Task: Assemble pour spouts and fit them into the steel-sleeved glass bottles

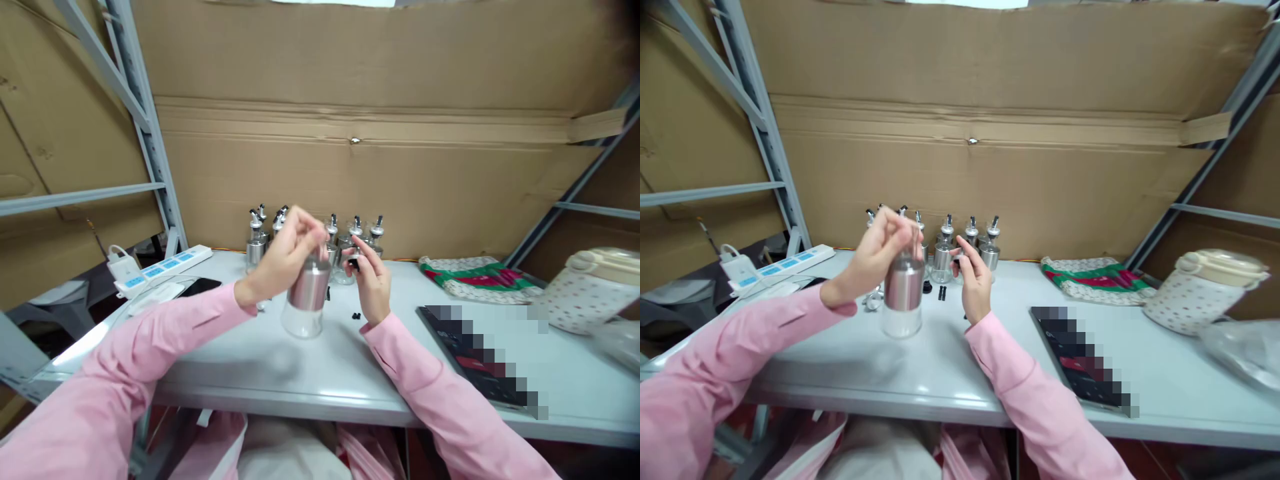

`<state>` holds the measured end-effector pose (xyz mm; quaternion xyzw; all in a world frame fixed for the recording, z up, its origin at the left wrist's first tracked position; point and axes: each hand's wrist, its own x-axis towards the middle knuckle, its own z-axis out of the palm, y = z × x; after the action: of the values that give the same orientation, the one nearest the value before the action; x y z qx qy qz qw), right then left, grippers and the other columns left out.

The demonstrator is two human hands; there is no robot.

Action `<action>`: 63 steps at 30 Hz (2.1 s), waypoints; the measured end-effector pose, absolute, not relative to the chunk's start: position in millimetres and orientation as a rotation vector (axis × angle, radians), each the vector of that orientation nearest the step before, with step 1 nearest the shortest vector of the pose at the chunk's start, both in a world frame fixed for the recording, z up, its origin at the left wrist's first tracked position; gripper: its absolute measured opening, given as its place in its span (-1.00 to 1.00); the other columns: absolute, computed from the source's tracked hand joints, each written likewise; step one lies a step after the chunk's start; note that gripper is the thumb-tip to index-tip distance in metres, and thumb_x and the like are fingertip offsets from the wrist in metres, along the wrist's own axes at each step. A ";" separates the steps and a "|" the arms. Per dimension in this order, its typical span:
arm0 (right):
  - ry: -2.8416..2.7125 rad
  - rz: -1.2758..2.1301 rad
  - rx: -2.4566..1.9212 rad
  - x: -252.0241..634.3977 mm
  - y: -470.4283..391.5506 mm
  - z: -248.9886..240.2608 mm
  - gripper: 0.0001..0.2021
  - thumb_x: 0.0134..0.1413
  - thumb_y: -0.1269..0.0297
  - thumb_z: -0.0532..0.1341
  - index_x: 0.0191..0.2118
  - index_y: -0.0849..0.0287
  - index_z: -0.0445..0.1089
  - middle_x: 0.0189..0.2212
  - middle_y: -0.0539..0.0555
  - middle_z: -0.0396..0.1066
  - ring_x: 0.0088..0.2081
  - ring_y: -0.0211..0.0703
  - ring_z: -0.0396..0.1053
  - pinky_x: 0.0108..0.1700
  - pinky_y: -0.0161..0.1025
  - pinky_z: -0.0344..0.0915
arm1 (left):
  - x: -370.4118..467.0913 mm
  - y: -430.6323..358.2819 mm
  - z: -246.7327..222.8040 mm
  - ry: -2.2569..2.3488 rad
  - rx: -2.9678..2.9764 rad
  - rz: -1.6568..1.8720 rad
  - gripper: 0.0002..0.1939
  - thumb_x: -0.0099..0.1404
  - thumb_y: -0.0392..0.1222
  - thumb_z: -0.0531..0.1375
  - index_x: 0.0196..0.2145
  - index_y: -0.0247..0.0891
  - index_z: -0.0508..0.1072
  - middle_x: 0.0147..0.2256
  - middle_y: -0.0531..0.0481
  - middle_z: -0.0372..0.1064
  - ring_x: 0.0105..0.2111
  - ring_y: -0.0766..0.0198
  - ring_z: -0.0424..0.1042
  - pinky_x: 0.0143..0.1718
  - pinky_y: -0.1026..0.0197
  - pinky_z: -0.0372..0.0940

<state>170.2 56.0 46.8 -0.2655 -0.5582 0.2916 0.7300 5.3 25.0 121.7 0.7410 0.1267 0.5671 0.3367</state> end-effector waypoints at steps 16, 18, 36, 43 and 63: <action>-1.655 0.037 -0.396 120.7 33.2 60.7 -0.74 0.17 0.26 0.01 -0.11 0.06 0.39 -0.21 0.08 0.45 -0.17 -0.15 0.40 -0.12 -0.13 0.34 | -8.2 13.8 45.1 0.303 1.769 1.458 -0.63 0.23 -0.10 0.16 -0.18 -0.08 -0.02 -0.27 0.08 0.25 -0.38 0.41 0.39 -0.34 0.31 0.33; -1.666 0.060 -0.401 120.6 30.3 56.2 -0.75 0.16 0.26 0.03 -0.12 0.04 0.39 -0.22 0.07 0.46 -0.19 -0.15 0.41 -0.13 -0.13 0.34 | -7.8 13.5 41.9 0.301 1.778 1.471 -0.59 0.21 -0.10 0.18 -0.16 -0.05 -0.04 -0.22 0.06 0.25 -0.38 0.40 0.40 -0.34 0.30 0.34; -1.679 0.067 -0.324 129.3 25.3 44.0 -0.71 0.17 0.14 -0.05 -0.16 0.01 0.38 -0.22 0.08 0.45 -0.17 -0.07 0.41 -0.17 -0.04 0.34 | -14.8 25.0 28.4 0.244 2.068 1.474 -0.47 0.16 -0.28 0.23 -0.02 -0.03 0.03 -0.18 0.03 0.35 -0.31 0.35 0.44 -0.27 0.26 0.35; -1.682 -0.046 -0.311 134.2 25.8 42.8 -0.72 0.11 0.22 -0.03 -0.17 0.02 0.38 -0.25 0.07 0.46 -0.22 -0.08 0.43 -0.25 -0.10 0.34 | -13.3 23.2 32.8 0.176 2.137 1.426 -0.57 0.23 -0.22 0.17 -0.05 -0.04 0.00 -0.18 0.00 0.31 -0.32 0.34 0.44 -0.30 0.24 0.35; -1.648 0.026 -0.401 123.8 19.3 32.0 -0.84 0.00 0.14 0.05 -0.34 0.08 0.25 -0.36 0.10 0.38 -0.36 -0.10 0.38 -0.35 -0.11 0.30 | -15.5 28.9 21.0 0.122 2.182 1.487 -0.65 0.29 -0.22 0.09 -0.04 0.03 0.04 -0.16 0.03 0.27 -0.20 0.27 0.44 -0.24 0.18 0.37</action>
<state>123.8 19.3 32.0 -0.1771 -0.7286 0.0117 0.6615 -15.5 28.9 21.0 0.8000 0.0448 0.5452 0.2465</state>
